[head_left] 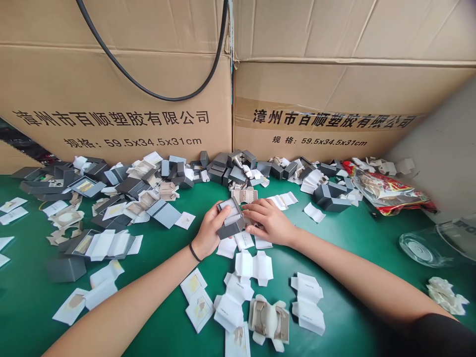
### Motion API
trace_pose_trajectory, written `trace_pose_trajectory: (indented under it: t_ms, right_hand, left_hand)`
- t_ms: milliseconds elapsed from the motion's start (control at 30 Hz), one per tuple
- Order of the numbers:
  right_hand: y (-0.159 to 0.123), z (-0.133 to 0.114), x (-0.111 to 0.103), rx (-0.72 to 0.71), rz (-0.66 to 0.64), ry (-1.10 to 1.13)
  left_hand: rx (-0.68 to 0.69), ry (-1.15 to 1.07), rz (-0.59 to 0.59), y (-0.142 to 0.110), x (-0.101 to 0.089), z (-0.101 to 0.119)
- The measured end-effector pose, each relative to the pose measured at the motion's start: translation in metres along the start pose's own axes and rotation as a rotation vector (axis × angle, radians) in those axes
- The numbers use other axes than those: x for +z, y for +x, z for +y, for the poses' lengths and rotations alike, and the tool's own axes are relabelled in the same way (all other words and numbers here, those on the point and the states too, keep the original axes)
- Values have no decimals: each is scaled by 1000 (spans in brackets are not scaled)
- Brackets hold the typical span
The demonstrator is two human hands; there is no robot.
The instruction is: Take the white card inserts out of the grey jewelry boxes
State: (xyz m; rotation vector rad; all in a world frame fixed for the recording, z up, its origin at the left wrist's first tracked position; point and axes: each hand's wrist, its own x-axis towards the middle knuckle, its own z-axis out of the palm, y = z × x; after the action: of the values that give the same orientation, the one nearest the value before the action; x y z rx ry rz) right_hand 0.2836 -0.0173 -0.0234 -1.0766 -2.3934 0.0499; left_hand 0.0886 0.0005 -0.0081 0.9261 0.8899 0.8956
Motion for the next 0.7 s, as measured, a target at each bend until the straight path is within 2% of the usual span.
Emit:
trace_pose_trajectory:
  t_ms: [100,233,367,600,700]
  right_hand:
    - [-1,0,4,-57,-35,-15]
    - [-1,2,10,-20,-7,26]
    - [-1,5,3,-1,29,81]
    - [-2,8,-10,-119,-102,-51]
    - [-3,10,-7,-81,-49,-4]
  left_hand:
    - [-8,-17,9,0,0,0]
    - [-21,-20,14,0,0,2]
    - [-34,-16,11,-1,0,3]
    - [-86,-5,-61,0,-1,8]
    - [-116,11,-106,0,-2,9]
